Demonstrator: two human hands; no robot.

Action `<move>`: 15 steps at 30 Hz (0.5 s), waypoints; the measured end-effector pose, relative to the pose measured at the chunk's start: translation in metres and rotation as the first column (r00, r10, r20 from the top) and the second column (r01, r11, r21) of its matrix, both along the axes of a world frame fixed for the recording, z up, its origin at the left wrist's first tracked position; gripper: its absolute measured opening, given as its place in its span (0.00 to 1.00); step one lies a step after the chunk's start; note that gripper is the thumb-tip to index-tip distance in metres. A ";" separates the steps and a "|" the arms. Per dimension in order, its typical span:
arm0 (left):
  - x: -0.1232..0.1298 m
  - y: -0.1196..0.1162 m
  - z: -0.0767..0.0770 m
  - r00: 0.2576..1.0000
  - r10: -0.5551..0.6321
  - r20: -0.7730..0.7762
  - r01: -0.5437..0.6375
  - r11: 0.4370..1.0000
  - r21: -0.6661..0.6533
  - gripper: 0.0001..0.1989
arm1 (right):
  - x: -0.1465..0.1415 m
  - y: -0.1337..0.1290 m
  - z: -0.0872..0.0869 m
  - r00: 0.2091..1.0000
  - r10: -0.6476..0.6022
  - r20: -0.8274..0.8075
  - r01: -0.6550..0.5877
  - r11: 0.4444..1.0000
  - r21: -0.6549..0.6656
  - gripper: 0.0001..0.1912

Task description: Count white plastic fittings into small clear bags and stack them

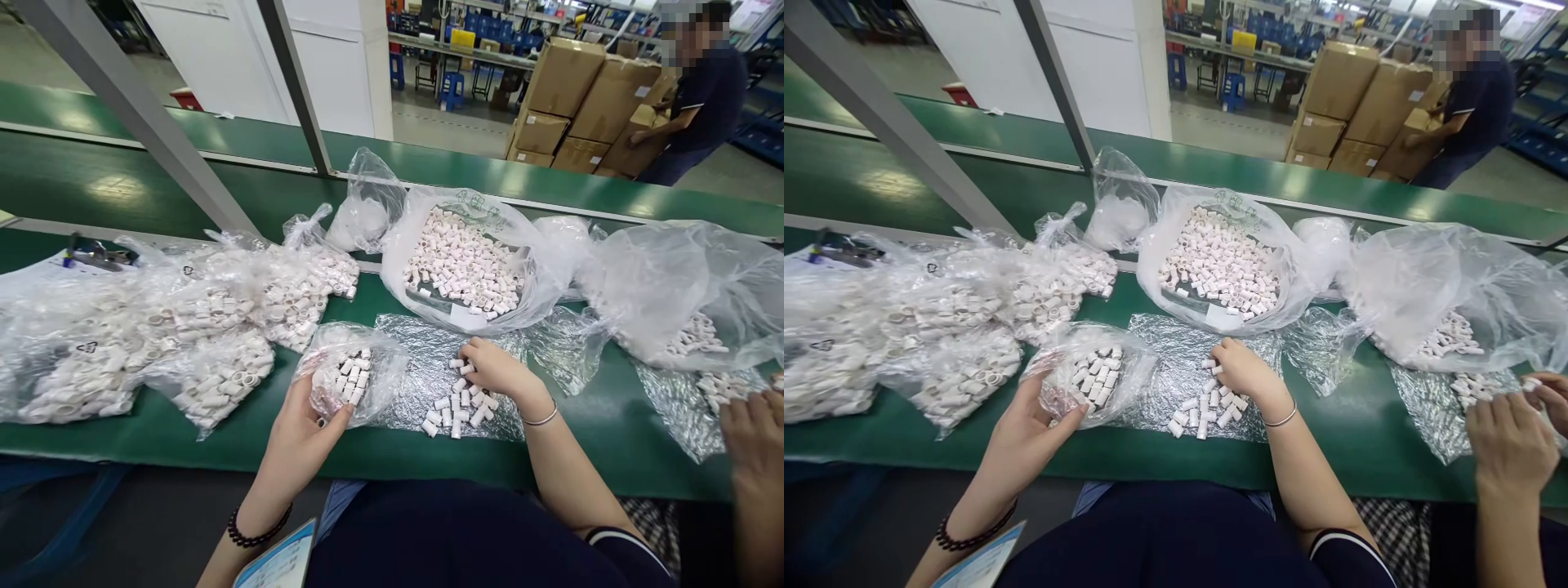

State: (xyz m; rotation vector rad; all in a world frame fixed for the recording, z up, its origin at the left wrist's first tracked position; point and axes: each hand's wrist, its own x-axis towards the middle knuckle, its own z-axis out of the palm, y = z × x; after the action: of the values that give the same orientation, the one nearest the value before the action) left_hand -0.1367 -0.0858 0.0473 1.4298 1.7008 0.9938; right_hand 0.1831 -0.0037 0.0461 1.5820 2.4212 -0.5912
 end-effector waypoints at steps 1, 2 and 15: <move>0.000 -0.001 0.000 1.000 -0.007 0.011 0.007 1.000 0.002 0.36 | 0.000 0.002 -0.001 1.000 -0.007 -0.006 0.007 1.000 0.006 0.14; -0.001 -0.001 0.000 1.000 -0.015 0.018 0.015 1.000 0.002 0.36 | 0.000 0.003 -0.003 1.000 -0.016 -0.016 0.016 1.000 0.010 0.13; -0.004 0.002 -0.015 0.999 -0.026 0.034 0.024 0.997 0.067 0.38 | -0.006 -0.002 0.015 0.988 -0.082 -0.129 0.091 0.994 0.064 0.06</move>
State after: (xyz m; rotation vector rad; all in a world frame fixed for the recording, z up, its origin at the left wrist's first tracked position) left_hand -0.1406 -0.0840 0.0324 1.4642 1.6351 1.0645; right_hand 0.1776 -0.0058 0.0608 1.7348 2.4995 -0.6463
